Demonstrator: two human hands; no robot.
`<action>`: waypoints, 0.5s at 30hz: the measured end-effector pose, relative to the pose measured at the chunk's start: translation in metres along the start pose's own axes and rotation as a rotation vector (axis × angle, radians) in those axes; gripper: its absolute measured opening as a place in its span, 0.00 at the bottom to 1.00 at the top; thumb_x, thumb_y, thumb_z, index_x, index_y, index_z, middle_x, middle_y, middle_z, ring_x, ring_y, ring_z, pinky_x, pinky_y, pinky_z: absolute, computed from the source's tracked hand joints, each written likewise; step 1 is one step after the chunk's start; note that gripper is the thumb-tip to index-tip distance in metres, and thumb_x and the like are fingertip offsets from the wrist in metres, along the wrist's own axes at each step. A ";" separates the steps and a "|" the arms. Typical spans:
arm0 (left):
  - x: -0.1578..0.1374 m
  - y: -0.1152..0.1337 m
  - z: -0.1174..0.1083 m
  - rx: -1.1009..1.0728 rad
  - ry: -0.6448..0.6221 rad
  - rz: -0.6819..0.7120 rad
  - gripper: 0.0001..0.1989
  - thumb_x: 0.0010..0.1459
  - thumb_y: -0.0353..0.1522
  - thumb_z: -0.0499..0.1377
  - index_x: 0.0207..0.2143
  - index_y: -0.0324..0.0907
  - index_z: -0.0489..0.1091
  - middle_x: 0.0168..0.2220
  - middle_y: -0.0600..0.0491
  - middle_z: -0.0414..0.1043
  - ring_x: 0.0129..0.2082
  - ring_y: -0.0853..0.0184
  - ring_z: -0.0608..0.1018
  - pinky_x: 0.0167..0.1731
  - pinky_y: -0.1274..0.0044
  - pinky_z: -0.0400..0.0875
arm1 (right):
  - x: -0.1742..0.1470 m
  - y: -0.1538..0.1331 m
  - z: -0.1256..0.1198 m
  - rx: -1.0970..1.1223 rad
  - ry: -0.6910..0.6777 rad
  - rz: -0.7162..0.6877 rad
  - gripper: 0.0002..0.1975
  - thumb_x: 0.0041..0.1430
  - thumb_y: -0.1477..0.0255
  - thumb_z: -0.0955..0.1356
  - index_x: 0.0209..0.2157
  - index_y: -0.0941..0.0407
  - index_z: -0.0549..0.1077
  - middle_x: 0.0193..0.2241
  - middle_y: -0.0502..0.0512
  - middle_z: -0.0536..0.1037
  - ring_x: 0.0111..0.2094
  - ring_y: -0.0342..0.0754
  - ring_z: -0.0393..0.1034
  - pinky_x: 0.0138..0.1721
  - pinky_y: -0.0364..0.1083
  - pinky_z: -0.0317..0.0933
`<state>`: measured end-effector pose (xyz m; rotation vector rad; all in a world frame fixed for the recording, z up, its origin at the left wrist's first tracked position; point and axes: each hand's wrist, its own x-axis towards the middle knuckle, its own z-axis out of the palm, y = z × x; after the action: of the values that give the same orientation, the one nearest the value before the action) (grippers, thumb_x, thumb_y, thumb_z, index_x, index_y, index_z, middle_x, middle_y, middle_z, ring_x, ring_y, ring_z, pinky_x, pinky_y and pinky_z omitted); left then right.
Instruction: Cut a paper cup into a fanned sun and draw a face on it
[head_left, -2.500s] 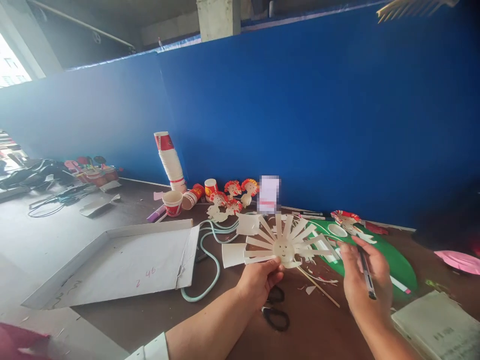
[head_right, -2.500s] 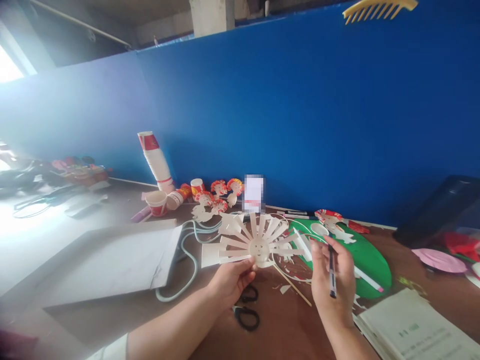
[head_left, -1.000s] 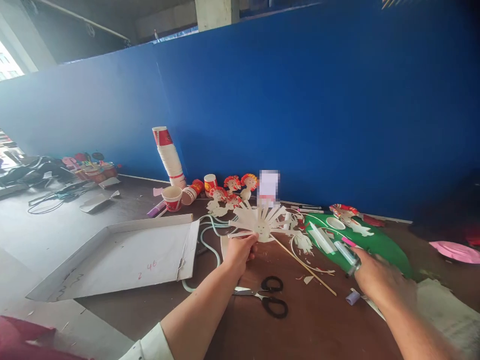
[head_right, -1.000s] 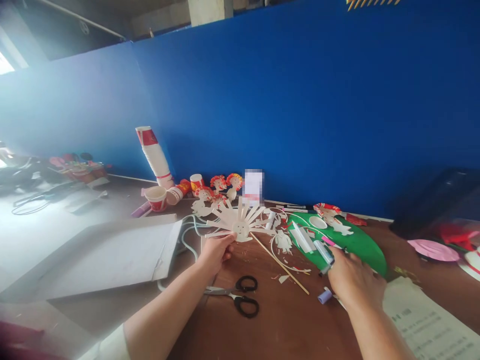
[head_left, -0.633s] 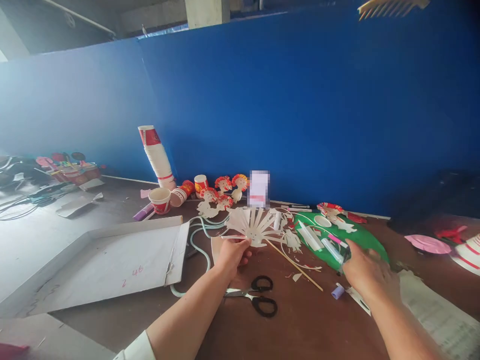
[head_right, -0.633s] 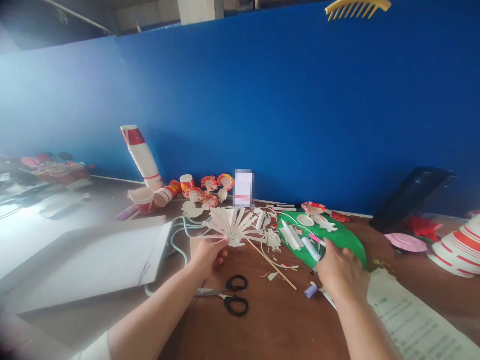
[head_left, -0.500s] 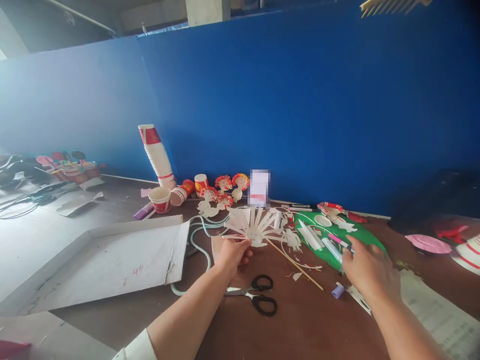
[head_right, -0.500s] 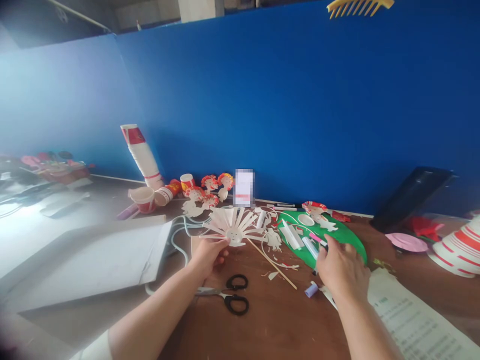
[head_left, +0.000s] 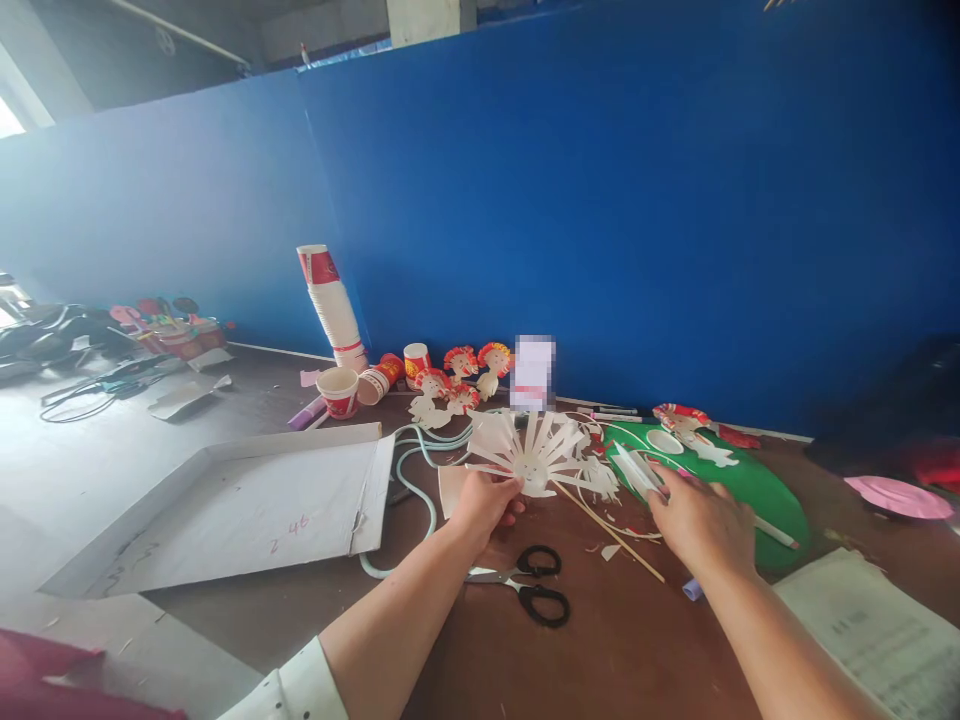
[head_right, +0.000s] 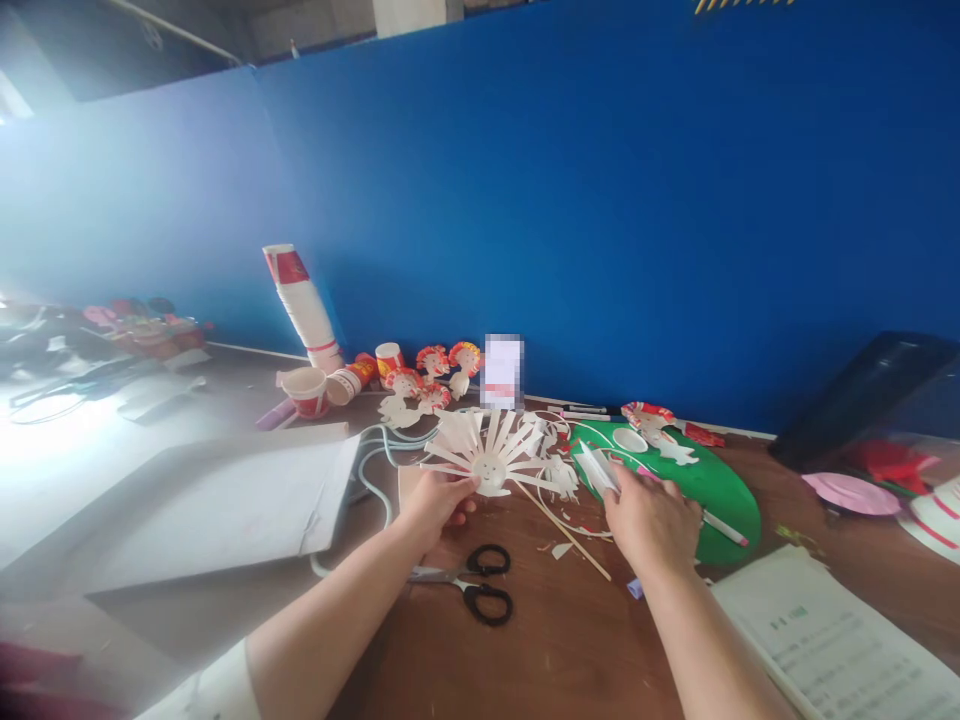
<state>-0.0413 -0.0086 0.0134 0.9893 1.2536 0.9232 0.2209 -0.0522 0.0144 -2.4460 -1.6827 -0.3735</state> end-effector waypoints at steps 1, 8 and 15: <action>0.000 0.000 0.000 0.010 -0.010 0.007 0.10 0.47 0.32 0.65 0.31 0.37 0.71 0.23 0.54 0.71 0.18 0.74 0.71 0.14 0.85 0.62 | 0.000 0.001 0.001 -0.001 0.013 0.000 0.20 0.57 0.65 0.61 0.51 0.49 0.72 0.40 0.57 0.79 0.41 0.59 0.69 0.37 0.54 0.59; -0.002 0.000 0.001 0.078 -0.039 0.041 0.08 0.49 0.32 0.64 0.30 0.37 0.70 0.22 0.54 0.71 0.18 0.73 0.72 0.14 0.84 0.62 | -0.004 0.007 -0.005 0.372 0.331 0.022 0.20 0.57 0.65 0.60 0.44 0.59 0.75 0.34 0.61 0.75 0.37 0.55 0.69 0.38 0.50 0.63; -0.007 -0.001 0.003 0.109 -0.067 -0.024 0.10 0.48 0.30 0.65 0.33 0.36 0.69 0.23 0.53 0.72 0.18 0.71 0.74 0.14 0.83 0.65 | -0.019 0.009 -0.024 0.563 0.497 0.094 0.20 0.58 0.60 0.62 0.43 0.59 0.75 0.35 0.62 0.77 0.37 0.54 0.71 0.40 0.49 0.63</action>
<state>-0.0390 -0.0156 0.0151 1.0802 1.2672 0.8039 0.2198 -0.0789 0.0322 -1.8233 -1.2442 -0.3882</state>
